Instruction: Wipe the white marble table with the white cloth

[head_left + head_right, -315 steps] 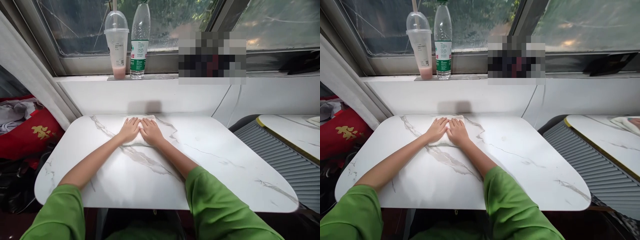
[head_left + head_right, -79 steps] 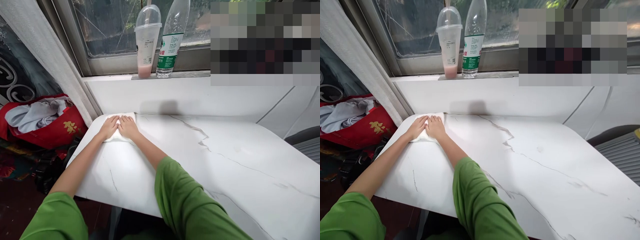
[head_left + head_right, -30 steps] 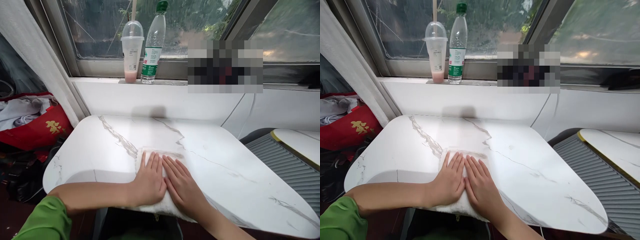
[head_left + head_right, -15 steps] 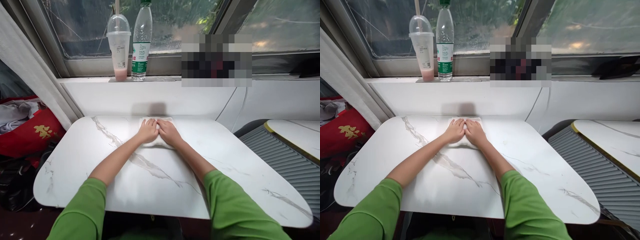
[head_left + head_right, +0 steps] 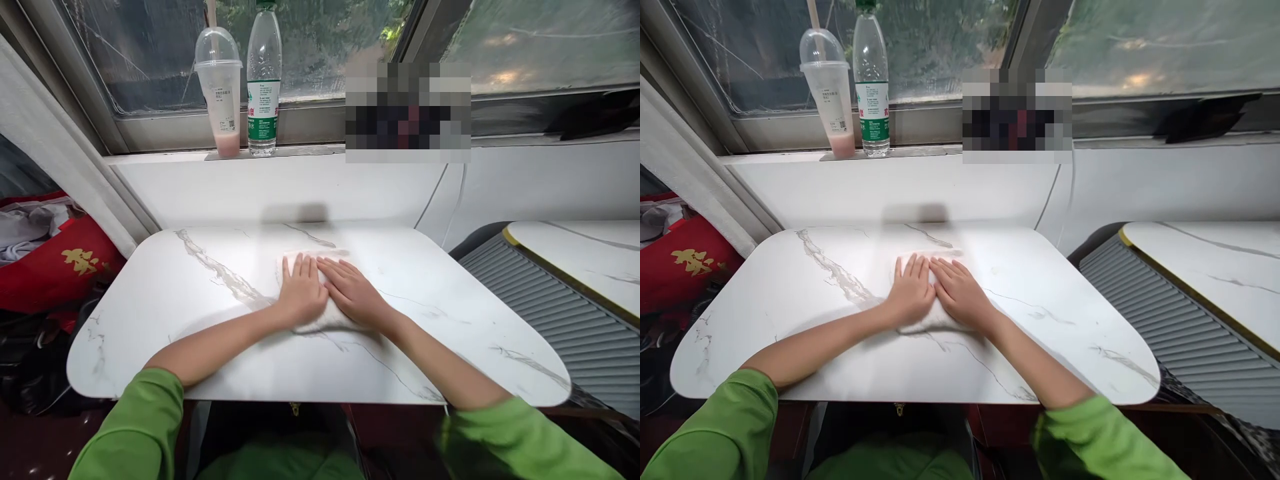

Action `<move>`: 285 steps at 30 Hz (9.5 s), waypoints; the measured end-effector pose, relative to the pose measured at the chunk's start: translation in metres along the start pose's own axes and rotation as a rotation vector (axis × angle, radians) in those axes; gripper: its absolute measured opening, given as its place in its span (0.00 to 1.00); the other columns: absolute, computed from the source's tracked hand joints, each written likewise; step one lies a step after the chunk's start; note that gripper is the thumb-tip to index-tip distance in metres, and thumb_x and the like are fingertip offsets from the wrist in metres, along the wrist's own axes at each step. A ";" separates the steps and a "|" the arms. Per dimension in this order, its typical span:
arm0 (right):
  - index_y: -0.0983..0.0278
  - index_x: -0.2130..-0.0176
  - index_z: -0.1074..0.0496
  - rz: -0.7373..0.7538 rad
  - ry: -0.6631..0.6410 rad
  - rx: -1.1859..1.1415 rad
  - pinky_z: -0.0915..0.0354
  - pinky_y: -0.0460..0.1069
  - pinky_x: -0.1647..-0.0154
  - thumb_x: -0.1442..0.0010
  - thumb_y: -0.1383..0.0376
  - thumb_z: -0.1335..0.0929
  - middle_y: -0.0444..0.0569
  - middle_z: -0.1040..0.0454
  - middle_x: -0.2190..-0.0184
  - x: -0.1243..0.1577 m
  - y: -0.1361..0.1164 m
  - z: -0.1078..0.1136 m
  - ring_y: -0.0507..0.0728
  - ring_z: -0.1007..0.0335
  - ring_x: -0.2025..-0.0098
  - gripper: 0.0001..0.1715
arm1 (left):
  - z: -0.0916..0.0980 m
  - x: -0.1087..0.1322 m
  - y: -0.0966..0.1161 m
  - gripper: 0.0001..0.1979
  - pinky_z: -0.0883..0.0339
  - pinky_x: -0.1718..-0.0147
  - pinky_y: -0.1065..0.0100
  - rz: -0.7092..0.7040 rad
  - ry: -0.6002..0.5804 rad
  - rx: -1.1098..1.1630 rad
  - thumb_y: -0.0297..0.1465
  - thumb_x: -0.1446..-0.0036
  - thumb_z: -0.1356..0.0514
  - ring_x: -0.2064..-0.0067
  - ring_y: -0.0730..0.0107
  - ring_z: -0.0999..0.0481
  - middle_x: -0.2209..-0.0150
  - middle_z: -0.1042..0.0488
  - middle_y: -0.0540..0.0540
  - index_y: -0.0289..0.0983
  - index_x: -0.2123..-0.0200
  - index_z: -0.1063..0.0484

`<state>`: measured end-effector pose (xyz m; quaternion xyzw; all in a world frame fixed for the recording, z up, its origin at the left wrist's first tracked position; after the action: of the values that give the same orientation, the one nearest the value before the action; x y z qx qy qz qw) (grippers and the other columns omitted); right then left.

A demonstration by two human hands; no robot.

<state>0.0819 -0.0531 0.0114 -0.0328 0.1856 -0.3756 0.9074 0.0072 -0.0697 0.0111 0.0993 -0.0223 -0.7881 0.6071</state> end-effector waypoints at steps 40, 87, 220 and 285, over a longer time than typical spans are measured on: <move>0.69 0.43 0.38 -0.212 0.041 0.216 0.46 0.59 0.40 0.39 0.66 0.48 0.55 0.37 0.41 0.002 0.139 0.023 0.59 0.44 0.38 0.28 | -0.036 -0.123 0.065 0.29 0.65 0.37 0.51 -0.164 -0.081 0.055 0.35 0.36 0.63 0.33 0.61 0.57 0.34 0.54 0.39 0.26 0.36 0.54; 0.66 0.34 0.54 0.220 -0.085 -0.145 0.44 0.59 0.38 0.37 0.63 0.42 0.54 0.47 0.36 0.044 -0.134 0.006 0.60 0.52 0.35 0.35 | 0.037 0.140 -0.024 0.29 0.56 0.39 0.53 -0.213 -0.085 -0.171 0.38 0.35 0.60 0.35 0.51 0.50 0.36 0.49 0.35 0.25 0.37 0.47; 0.58 0.33 0.60 -0.171 0.165 0.054 0.49 0.66 0.39 0.37 0.65 0.47 0.52 0.39 0.39 0.090 0.022 0.024 0.61 0.45 0.37 0.35 | -0.009 0.009 0.081 0.30 0.65 0.38 0.47 -0.444 -0.159 0.075 0.37 0.34 0.63 0.33 0.53 0.60 0.34 0.57 0.35 0.23 0.35 0.59; 0.69 0.41 0.38 -0.163 0.040 0.038 0.55 0.57 0.37 0.38 0.66 0.44 0.58 0.40 0.39 -0.100 -0.059 -0.039 0.61 0.47 0.38 0.28 | 0.025 -0.004 -0.127 0.25 0.63 0.37 0.55 0.000 -0.011 0.080 0.31 0.36 0.59 0.34 0.65 0.52 0.36 0.46 0.43 0.33 0.37 0.49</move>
<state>-0.0368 -0.0232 0.0182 -0.0229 0.1933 -0.4524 0.8703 -0.1179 -0.0349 0.0165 0.1192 -0.0569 -0.7871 0.6025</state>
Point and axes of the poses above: each hand's wrist, its own x-axis away from the middle knuckle, its own z-axis out of the back of the hand, y = z × x, the point moved 8 cm from there along -x, towards the middle knuckle
